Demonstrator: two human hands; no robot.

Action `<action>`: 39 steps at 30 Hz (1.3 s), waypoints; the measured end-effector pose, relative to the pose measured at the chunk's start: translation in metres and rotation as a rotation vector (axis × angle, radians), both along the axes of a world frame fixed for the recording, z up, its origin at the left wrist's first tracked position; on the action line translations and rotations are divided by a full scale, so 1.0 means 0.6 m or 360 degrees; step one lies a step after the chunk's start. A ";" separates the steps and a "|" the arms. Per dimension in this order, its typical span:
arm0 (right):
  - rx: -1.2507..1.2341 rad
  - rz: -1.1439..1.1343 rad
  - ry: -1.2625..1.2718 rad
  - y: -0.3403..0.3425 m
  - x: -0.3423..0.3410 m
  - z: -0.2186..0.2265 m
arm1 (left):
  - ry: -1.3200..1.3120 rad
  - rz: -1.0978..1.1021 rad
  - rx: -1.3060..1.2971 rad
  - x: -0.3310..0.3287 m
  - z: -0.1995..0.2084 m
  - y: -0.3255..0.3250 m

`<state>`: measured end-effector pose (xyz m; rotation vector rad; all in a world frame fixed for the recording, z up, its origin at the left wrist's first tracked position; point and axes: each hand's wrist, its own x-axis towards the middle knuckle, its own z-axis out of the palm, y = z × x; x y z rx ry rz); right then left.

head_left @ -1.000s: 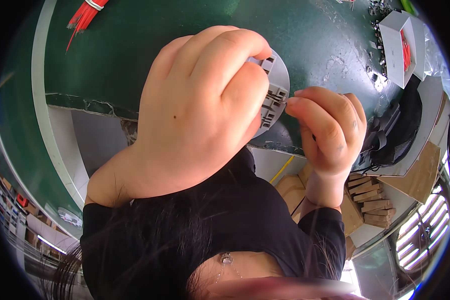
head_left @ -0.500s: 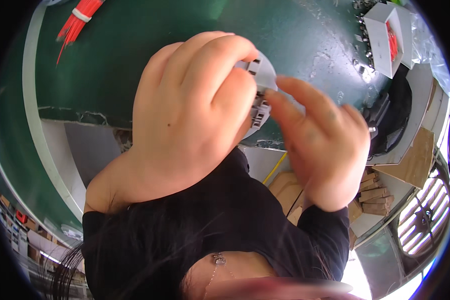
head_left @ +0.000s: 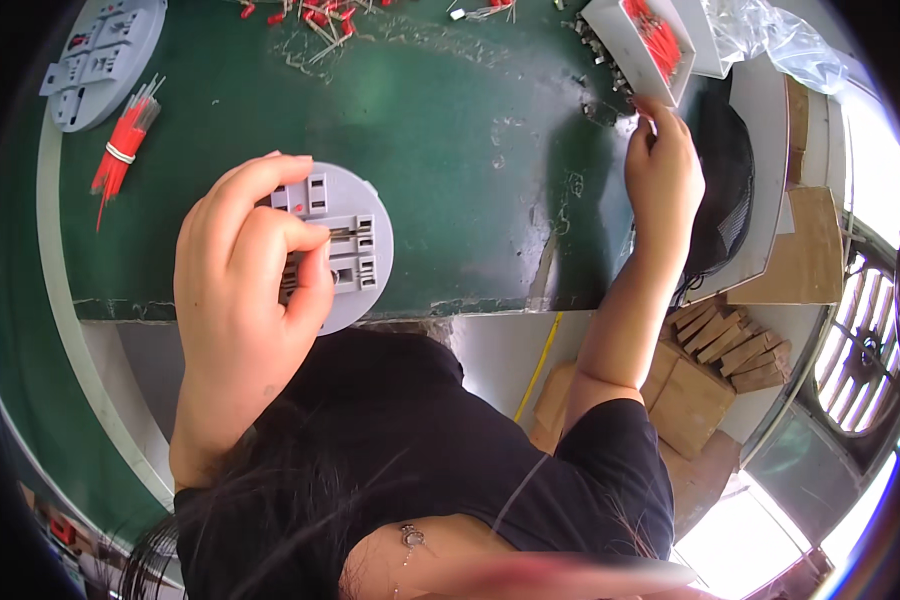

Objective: Assembling small electronic components onto a circular circuit board using a precision tool.

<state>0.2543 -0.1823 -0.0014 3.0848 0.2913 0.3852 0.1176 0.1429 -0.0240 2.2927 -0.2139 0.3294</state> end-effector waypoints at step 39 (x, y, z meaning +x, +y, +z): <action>0.1103 0.0806 0.0474 0.184 -0.151 0.038 | -0.0031 0.0125 0.0009 -0.006 -0.005 -0.004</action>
